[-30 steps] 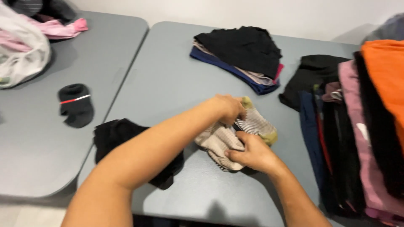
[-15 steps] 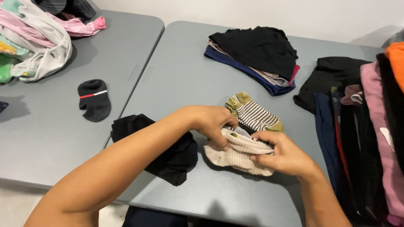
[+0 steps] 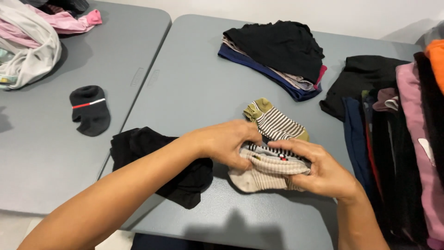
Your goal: Matching and folding pairs of socks from a pile of laundry on a table
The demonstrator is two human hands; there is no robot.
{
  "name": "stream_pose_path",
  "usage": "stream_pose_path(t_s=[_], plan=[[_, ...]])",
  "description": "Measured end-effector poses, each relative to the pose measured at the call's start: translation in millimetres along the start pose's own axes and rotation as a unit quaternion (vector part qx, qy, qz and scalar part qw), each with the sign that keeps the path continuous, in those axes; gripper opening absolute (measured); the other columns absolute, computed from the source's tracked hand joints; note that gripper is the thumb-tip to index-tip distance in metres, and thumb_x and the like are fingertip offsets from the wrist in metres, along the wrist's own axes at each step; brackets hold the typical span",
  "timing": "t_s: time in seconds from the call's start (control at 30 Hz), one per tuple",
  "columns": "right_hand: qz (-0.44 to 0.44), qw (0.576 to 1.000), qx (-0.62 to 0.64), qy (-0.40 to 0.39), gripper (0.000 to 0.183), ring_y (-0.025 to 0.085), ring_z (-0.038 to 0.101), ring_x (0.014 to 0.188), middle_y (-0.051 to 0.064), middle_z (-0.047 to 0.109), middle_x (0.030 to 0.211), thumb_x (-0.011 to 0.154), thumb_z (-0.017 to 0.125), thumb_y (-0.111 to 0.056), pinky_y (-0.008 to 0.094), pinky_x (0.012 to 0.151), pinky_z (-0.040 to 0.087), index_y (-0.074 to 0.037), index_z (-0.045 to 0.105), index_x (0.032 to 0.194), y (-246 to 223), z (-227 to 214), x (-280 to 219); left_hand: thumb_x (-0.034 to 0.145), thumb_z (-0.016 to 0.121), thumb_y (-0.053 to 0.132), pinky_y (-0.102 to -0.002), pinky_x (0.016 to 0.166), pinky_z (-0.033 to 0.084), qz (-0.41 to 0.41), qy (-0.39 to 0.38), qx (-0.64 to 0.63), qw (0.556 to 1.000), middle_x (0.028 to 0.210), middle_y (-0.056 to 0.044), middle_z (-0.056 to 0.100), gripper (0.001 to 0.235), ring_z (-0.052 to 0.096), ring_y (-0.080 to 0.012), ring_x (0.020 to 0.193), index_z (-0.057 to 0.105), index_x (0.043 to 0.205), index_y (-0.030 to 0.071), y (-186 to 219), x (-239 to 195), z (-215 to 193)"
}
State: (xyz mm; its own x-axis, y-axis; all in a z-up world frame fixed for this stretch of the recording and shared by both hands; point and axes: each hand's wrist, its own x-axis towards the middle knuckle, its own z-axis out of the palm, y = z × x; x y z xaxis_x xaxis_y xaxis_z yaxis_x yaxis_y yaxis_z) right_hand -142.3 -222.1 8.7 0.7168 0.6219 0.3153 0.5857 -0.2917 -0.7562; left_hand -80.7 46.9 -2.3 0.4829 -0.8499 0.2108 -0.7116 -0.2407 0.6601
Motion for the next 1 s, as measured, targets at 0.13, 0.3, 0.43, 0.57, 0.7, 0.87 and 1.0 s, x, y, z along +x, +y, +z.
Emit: stream_pose_path(t_s=[0.13, 0.3, 0.43, 0.57, 0.7, 0.87, 1.0], plan=[[0.009, 0.999, -0.015, 0.027, 0.074, 0.041, 0.069, 0.116, 0.023, 0.073, 0.123, 0.057, 0.072, 0.011, 0.055, 0.095, 0.050, 0.002, 0.067, 0.130, -3, 1, 2, 0.059, 0.080, 0.032, -0.047, 0.082, 0.057, 0.030, 0.032, 0.073, 0.996, 0.094, -0.012, 0.066, 0.041, 0.065, -0.0377, 0.099, 0.067, 0.091, 0.010, -1, 6, -6], [0.007, 0.980, -0.143, 0.139, 0.065, 0.029, 0.072, 0.106, 0.009, 0.073, 0.113, 0.055, 0.082, 0.004, 0.040, 0.093, 0.053, -0.007, 0.075, 0.119, 23, -6, -7, 0.065, 0.075, 0.022, -0.053, 0.074, 0.056, 0.001, 0.014, 0.076, 0.997, 0.087, -0.019, 0.073, 0.045, 0.072, -0.0437, 0.089, 0.064, 0.106, 0.010, 14, 23, -31], [-0.123, 0.887, -0.330, 0.300, 0.027, 0.032, 0.066, 0.092, 0.009, 0.067, 0.101, 0.079, 0.084, 0.005, 0.041, 0.085, 0.053, -0.004, 0.078, 0.103, 25, 4, 11, 0.065, 0.082, 0.009, -0.050, 0.074, 0.059, 0.089, 0.076, 0.316, 0.942, 0.096, -0.011, 0.074, 0.051, 0.074, -0.0353, 0.094, 0.058, 0.110, 0.012, 3, 55, -53], [-0.201, 0.772, -0.489, 0.354, 0.021, 0.033, 0.062, 0.100, 0.012, 0.069, 0.108, 0.088, 0.080, 0.006, 0.045, 0.090, 0.053, -0.005, 0.081, 0.106, 50, 1, 20, 0.070, 0.084, 0.013, -0.039, 0.092, 0.051, 0.239, 0.238, 0.506, 0.794, 0.090, -0.001, 0.059, 0.041, 0.064, -0.0232, 0.093, 0.053, 0.099, 0.016, -21, 81, -53], [-0.103, 0.840, -0.488, 0.214, 0.006, 0.033, 0.065, 0.093, 0.011, 0.068, 0.096, 0.092, 0.071, -0.004, 0.044, 0.082, 0.049, -0.008, 0.073, 0.089, 43, 19, 36, 0.082, 0.075, 0.006, -0.047, 0.095, 0.051, 0.244, 0.184, 0.497, 0.812, 0.096, -0.006, 0.059, 0.030, 0.064, -0.0296, 0.097, 0.057, 0.104, 0.013, -98, 72, -10], [0.105, 0.909, -0.404, -0.002, 0.049, 0.034, 0.060, 0.109, 0.006, 0.065, 0.108, 0.066, 0.066, 0.001, 0.048, 0.084, 0.056, -0.014, 0.070, 0.113, 58, 22, 15, 0.083, 0.059, -0.008, -0.049, 0.109, 0.046, 0.109, 0.078, 0.223, 0.966, 0.120, -0.012, 0.059, 0.035, 0.055, -0.0373, 0.125, 0.057, 0.114, 0.010, -102, 29, 9], [0.122, 0.921, -0.369, -0.014, 0.053, 0.038, 0.058, 0.114, 0.013, 0.065, 0.115, 0.070, 0.061, 0.001, 0.050, 0.092, 0.053, -0.010, 0.070, 0.121, 40, 20, 13, 0.075, 0.048, -0.019, -0.060, 0.110, 0.044, 0.031, 0.030, 0.166, 0.985, 0.142, -0.014, 0.061, 0.060, 0.048, -0.0426, 0.140, 0.065, 0.124, 0.012, -80, 16, -6]])
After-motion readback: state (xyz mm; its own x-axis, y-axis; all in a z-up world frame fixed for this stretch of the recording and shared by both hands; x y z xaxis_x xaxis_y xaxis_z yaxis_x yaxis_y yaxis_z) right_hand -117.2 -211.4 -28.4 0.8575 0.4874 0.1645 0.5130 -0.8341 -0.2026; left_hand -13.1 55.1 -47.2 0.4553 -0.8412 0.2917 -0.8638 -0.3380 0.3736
